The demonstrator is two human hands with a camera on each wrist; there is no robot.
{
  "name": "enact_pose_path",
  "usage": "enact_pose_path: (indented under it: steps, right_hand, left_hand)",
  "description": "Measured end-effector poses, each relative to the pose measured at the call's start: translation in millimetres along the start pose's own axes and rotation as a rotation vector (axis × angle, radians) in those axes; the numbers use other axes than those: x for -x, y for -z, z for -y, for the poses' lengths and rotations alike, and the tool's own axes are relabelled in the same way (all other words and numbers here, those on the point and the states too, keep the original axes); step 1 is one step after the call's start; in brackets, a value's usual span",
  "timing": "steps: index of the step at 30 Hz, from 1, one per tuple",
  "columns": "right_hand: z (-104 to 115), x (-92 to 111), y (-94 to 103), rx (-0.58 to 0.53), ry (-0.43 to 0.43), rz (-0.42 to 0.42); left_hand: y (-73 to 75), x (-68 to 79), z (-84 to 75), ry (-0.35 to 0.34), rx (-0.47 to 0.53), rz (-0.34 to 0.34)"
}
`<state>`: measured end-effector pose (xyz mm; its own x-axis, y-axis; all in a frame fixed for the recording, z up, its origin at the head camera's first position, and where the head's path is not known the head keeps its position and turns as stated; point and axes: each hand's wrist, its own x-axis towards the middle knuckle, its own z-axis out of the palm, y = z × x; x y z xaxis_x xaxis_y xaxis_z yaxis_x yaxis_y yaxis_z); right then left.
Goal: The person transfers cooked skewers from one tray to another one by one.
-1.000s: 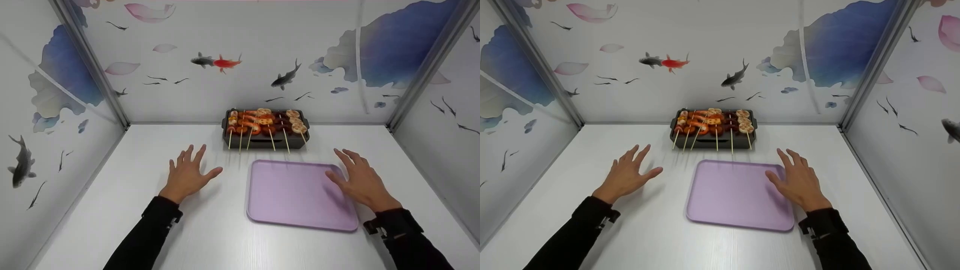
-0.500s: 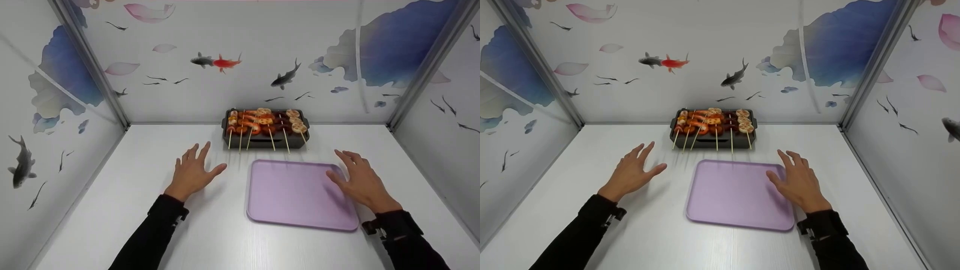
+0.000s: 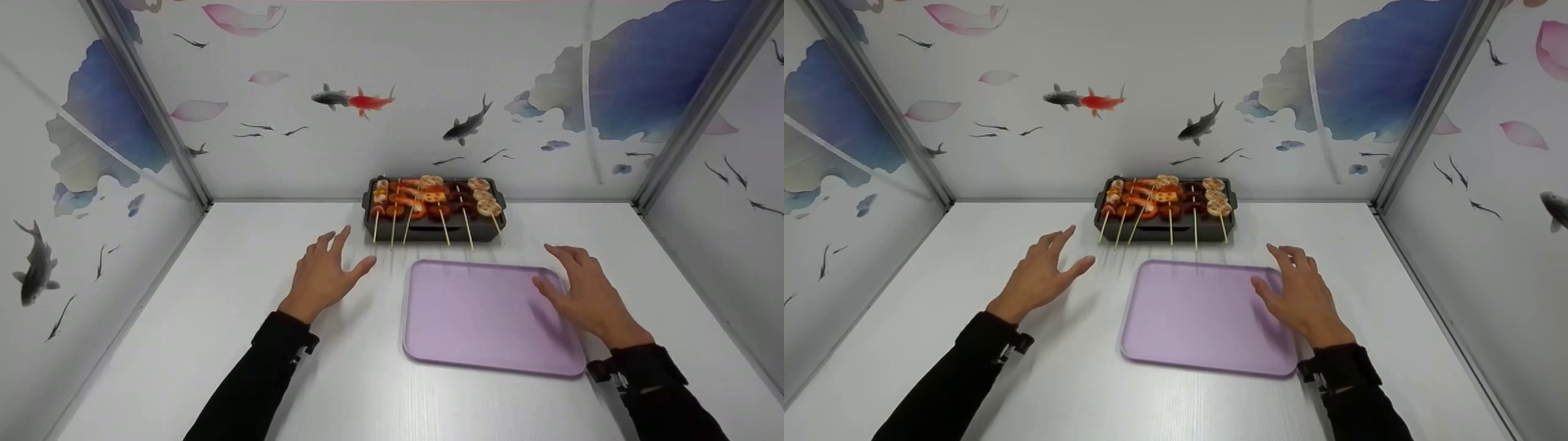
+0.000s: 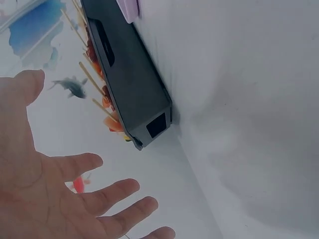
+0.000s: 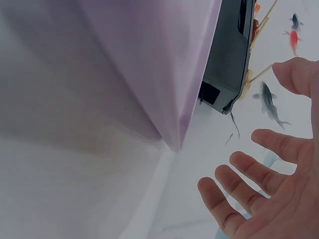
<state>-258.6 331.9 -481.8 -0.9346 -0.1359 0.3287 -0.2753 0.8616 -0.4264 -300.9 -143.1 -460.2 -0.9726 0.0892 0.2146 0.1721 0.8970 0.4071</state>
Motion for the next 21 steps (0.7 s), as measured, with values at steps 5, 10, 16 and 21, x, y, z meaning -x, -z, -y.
enact_pose_path:
  steps: [5,10,16,21]
  right_hand:
    - [2.2,-1.2,2.1,-0.016,0.006,-0.019]
    - [7.2,-2.3,4.5,-0.039,0.014,-0.024]
    - [14.1,-4.4,4.3,-0.04,0.048,-0.044]
    - [18.1,-6.6,3.0,-0.041,0.093,-0.08]
  left_hand:
    - [-0.3,-3.9,-5.2,0.013,0.022,-0.008]
    - [-1.0,-6.7,-11.1,0.03,0.046,-0.003]
    - [-3.4,-9.2,-14.8,0.04,0.087,-0.009]
    - [-4.7,-10.8,-16.6,0.04,0.126,-0.02]
